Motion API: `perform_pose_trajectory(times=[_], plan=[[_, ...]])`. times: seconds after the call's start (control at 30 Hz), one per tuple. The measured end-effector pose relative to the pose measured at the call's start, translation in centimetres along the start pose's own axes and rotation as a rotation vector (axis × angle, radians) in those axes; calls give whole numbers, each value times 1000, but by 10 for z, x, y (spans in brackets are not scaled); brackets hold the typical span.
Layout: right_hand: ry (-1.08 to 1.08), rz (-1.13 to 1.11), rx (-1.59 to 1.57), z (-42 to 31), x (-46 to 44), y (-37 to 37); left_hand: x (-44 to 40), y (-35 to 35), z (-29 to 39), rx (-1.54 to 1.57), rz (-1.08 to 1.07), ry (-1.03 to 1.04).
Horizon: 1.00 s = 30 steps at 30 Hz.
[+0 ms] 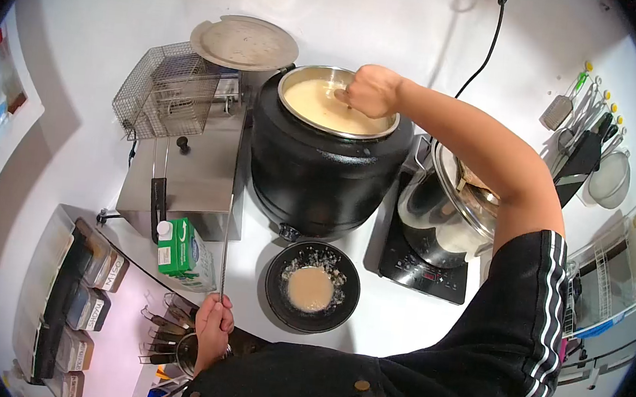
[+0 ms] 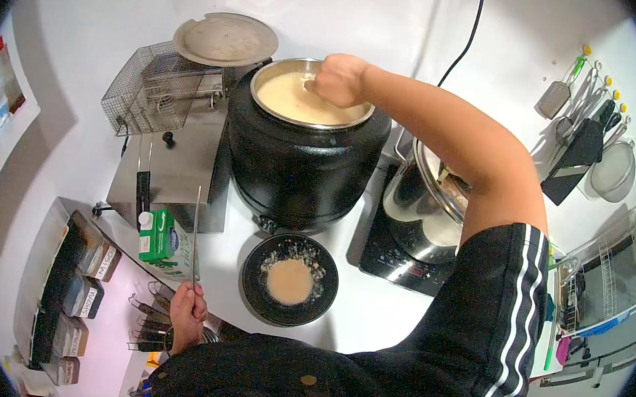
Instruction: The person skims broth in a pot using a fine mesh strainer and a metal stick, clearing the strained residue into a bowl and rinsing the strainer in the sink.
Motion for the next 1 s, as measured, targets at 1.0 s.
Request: perform_pose_trajectory(times=[1.0], plan=[[777,-16,-554,48,23,22,6,-10,4,-34,0,12]])
Point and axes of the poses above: each hand's wrist, its own x-axis away from the middle knuckle, its own y-axis out of the palm, z = x × y, the point moved 7 cm from there along -x, towards the middle knuckle, and after that the axes turned 3 degrees about -y, right-handed, at the moved point
